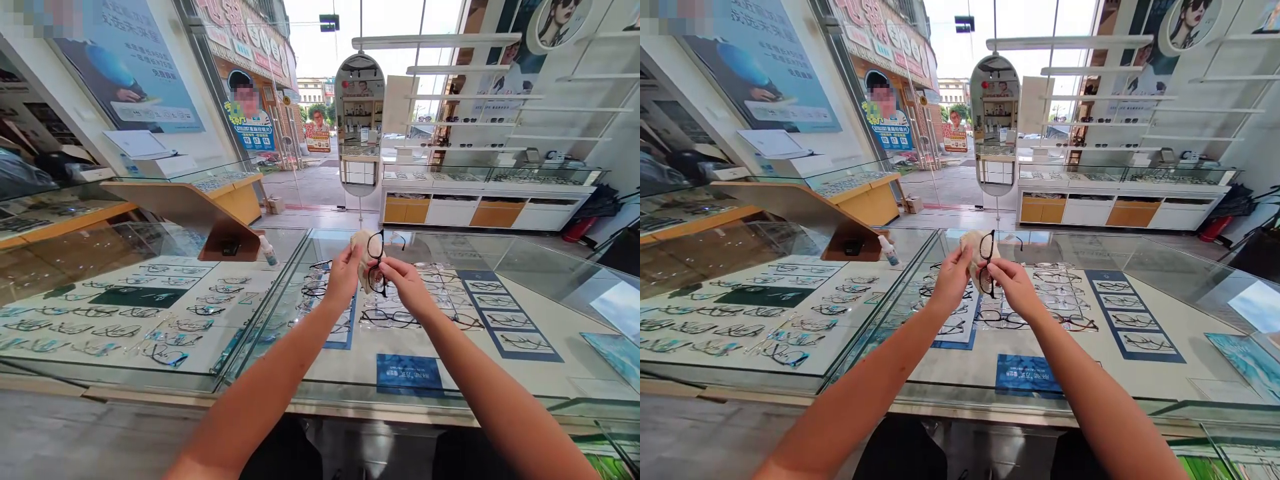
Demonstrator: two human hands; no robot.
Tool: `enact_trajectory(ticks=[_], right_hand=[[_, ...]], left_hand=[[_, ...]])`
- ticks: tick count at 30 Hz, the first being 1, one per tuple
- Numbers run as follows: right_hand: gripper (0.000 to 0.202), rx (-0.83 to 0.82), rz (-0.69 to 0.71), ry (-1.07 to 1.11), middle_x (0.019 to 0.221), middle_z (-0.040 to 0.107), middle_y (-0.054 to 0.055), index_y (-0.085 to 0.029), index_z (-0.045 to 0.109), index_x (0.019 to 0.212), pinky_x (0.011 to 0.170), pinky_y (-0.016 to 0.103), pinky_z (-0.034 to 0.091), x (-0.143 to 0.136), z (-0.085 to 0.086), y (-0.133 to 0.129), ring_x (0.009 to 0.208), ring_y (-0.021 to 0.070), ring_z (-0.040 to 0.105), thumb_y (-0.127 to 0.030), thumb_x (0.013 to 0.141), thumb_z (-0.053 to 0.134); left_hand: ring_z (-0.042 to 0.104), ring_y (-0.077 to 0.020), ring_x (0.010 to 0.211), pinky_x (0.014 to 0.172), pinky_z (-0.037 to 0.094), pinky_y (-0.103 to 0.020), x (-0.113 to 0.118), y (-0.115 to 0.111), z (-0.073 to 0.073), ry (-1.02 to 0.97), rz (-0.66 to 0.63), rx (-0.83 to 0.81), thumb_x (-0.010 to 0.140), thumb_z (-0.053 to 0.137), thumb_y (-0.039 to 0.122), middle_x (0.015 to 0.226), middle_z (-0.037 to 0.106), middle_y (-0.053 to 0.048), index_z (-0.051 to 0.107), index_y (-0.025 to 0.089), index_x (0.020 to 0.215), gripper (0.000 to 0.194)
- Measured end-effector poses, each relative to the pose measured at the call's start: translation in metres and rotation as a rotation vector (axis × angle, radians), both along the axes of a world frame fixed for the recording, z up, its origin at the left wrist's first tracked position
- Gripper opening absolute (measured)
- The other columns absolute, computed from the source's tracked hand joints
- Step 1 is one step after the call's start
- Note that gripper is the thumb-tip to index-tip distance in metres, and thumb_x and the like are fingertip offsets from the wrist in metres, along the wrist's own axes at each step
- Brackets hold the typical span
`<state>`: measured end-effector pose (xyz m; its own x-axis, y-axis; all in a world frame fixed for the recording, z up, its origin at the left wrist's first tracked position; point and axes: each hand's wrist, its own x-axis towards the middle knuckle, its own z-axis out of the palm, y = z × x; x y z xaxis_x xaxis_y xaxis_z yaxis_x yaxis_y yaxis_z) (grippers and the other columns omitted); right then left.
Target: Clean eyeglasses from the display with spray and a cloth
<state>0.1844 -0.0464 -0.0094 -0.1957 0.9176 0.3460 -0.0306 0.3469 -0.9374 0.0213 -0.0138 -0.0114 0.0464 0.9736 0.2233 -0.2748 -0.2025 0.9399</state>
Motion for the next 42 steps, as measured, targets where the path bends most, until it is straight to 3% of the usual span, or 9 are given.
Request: enact_trajectory(ticks=[4,9,14,18,25,29,33,38,42], right_hand=[[0.042,0.002,-0.009,0.000,0.097,0.080,0.005,-0.029,0.087,0.102,0.076,0.037,0.049,0.000,-0.003,0.000,0.086,0.0240,0.062,-0.066,0.094,0.070],[0.042,-0.050,0.009,0.043,0.098,0.080,0.005,-0.028,0.086,0.104,0.081,0.038,0.051,0.002,-0.006,0.002,0.088,0.0238,0.065,-0.065,0.094,0.071],[0.037,-0.084,0.069,0.137,0.100,0.079,0.005,-0.028,0.085,0.108,0.083,0.037,0.051,0.005,-0.011,0.005,0.091,0.0243,0.065,-0.061,0.096,0.072],[0.039,-0.130,0.138,0.193,0.104,0.080,0.007,-0.026,0.084,0.109,0.083,0.036,0.051,0.005,-0.009,0.005,0.093,0.0240,0.067,-0.060,0.095,0.073],[0.036,-0.146,0.204,0.196,0.097,0.078,0.005,-0.025,0.084,0.110,0.077,0.033,0.047,0.004,-0.006,0.003,0.081,0.0195,0.059,-0.056,0.097,0.073],[0.032,-0.140,0.223,0.214,0.100,0.079,0.004,-0.025,0.084,0.110,0.081,0.032,0.047,0.005,-0.007,0.003,0.086,0.0190,0.062,-0.054,0.099,0.073],[0.035,-0.152,0.248,0.201,0.102,0.080,0.005,-0.025,0.084,0.111,0.088,0.035,0.050,0.005,-0.006,0.004,0.093,0.0213,0.067,-0.055,0.099,0.072],[0.036,-0.114,0.239,0.160,0.101,0.080,0.006,-0.024,0.083,0.109,0.085,0.034,0.049,0.006,-0.005,0.004,0.089,0.0207,0.064,-0.057,0.098,0.072],[0.035,-0.095,0.247,0.142,0.099,0.079,0.006,-0.024,0.084,0.110,0.083,0.034,0.047,0.007,-0.002,0.002,0.087,0.0201,0.063,-0.054,0.100,0.070]], left_hand=[[0.072,-0.0219,0.101,0.091,0.059,-0.030,0.002,-0.007,0.000,0.094,0.059,0.176,0.096,0.070,0.067,0.102,0.078,-0.004,0.077,0.024,0.109,0.046],[0.074,-0.0194,0.093,0.085,0.061,-0.030,0.005,-0.015,0.007,0.053,0.010,0.197,0.095,0.072,0.066,0.115,0.078,-0.006,0.070,0.027,0.125,0.049],[0.074,-0.0269,0.117,0.103,0.058,-0.036,0.003,-0.016,0.012,0.060,-0.039,0.233,0.097,0.066,0.070,0.137,0.076,-0.011,0.079,0.022,0.123,0.056],[0.070,-0.0265,0.127,0.107,0.056,-0.036,-0.001,-0.013,0.013,0.100,-0.026,0.264,0.099,0.065,0.067,0.135,0.077,-0.012,0.081,0.021,0.122,0.054],[0.075,-0.0177,0.095,0.077,0.057,-0.025,-0.002,-0.007,0.009,0.021,0.001,0.184,0.086,0.087,0.055,0.113,0.078,-0.007,0.061,0.022,0.121,0.055],[0.075,-0.0226,0.112,0.091,0.059,-0.030,-0.003,-0.004,0.008,0.018,-0.019,0.183,0.087,0.086,0.055,0.128,0.076,-0.013,0.061,0.020,0.117,0.053],[0.071,-0.0258,0.127,0.106,0.056,-0.036,-0.006,-0.002,0.010,0.060,-0.063,0.232,0.089,0.084,0.055,0.143,0.072,-0.016,0.065,0.019,0.135,0.060],[0.073,-0.0233,0.118,0.097,0.058,-0.032,-0.008,-0.004,0.015,0.057,-0.116,0.192,0.086,0.086,0.059,0.134,0.075,-0.014,0.066,0.020,0.138,0.068],[0.075,-0.0212,0.100,0.082,0.059,-0.030,-0.012,-0.002,0.016,-0.028,-0.166,0.030,0.074,0.096,0.058,0.118,0.079,-0.012,0.060,0.019,0.138,0.083]])
